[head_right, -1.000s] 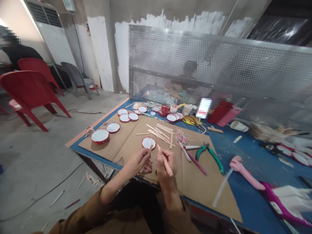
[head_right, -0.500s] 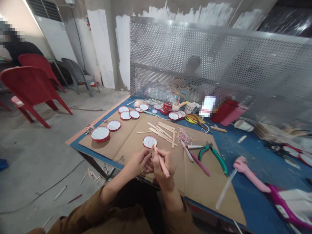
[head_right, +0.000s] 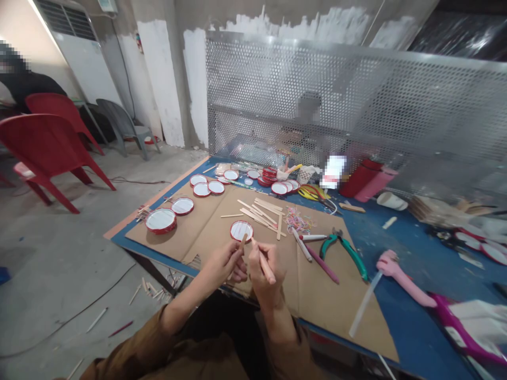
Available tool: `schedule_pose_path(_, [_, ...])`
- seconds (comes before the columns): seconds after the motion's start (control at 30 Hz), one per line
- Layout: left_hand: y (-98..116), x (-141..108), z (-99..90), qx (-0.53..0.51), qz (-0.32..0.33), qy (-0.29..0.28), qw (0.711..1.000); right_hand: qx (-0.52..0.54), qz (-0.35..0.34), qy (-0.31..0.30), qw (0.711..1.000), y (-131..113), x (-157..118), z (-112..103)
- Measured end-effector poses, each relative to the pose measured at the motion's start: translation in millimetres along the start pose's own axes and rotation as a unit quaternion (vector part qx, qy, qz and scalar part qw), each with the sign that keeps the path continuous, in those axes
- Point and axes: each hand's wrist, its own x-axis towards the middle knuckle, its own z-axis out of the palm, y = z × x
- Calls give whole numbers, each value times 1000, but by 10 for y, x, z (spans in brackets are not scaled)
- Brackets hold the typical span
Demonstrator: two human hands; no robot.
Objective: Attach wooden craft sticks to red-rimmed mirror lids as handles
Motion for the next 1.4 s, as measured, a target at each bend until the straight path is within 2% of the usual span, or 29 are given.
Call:
schedule_pose_path(0.1, [-24, 0, 5, -10, -4, 4, 1000, 27, 24, 21, 999, -28, 0, -9])
schedule_pose_path(0.3, [5, 9, -10, 9, 19, -6, 1000, 35, -19, -27, 999, -4, -23, -19])
schedule_pose_path(0.73, [23, -1, -13, 51, 36, 5, 998, 42, -8, -55, 998, 41, -39, 0])
schedule_pose_path(1.4, [-46, 7, -2, -4, 6, -13, 1000, 42, 7, -17, 999, -44, -3, -18])
